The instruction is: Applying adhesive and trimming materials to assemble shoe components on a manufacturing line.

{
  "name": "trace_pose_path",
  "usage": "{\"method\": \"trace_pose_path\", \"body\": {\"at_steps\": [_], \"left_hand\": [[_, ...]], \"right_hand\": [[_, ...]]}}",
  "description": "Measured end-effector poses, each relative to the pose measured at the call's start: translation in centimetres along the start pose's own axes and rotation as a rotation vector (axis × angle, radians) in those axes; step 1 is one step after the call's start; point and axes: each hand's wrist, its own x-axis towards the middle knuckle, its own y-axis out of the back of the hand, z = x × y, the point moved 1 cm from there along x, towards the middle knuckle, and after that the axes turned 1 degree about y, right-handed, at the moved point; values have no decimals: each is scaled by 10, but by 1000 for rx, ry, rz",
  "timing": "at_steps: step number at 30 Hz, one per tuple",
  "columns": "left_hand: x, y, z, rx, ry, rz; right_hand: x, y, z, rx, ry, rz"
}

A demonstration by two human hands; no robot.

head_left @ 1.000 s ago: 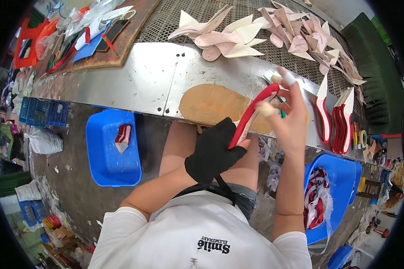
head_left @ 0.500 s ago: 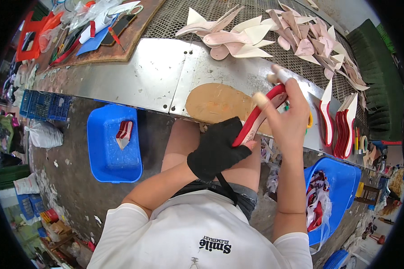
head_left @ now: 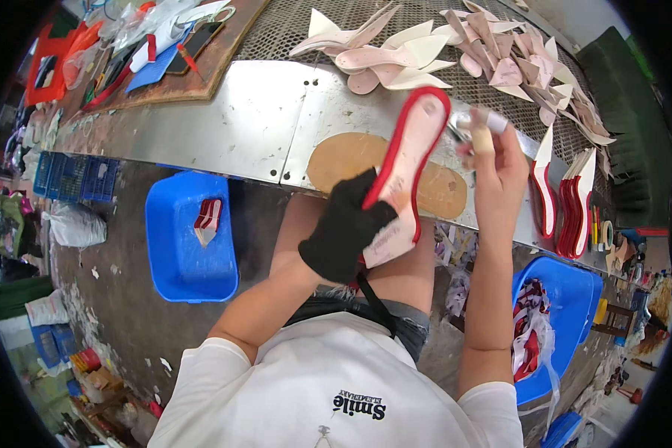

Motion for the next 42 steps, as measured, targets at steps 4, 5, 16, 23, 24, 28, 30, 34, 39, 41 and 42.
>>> {"method": "trace_pose_path", "body": {"at_steps": [4, 5, 16, 23, 24, 28, 30, 34, 39, 41, 42], "left_hand": [[11, 4, -2, -112, 20, 108], [13, 3, -2, -166, -16, 91], [31, -1, -9, -375, 462, -239], [50, 9, -4, -767, 356, -575], [51, 17, -1, -715, 243, -416], [56, 42, 11, -458, -21, -292], [63, 47, 11, -280, 17, -146], [77, 49, 9, -290, 43, -59], [77, 54, 10, -229, 73, -47], [72, 56, 11, -200, 104, -49], [70, 56, 13, -219, 36, -149]], "right_hand": [[-44, 6, 11, 42, -290, -449], [-54, 4, 13, 99, -288, -538], [-23, 36, 13, -667, 664, -309], [3, 149, 76, -860, -99, 24], [10, 171, 86, -943, 75, 120], [32, 227, 119, -1080, 15, 111], [30, 215, 120, -1386, 132, 77], [-6, 124, 105, -1072, 396, 22], [-31, 53, 94, -813, 398, -330], [-19, 52, 88, -953, 378, -130], [-13, 49, 85, -981, 430, -204]]}}
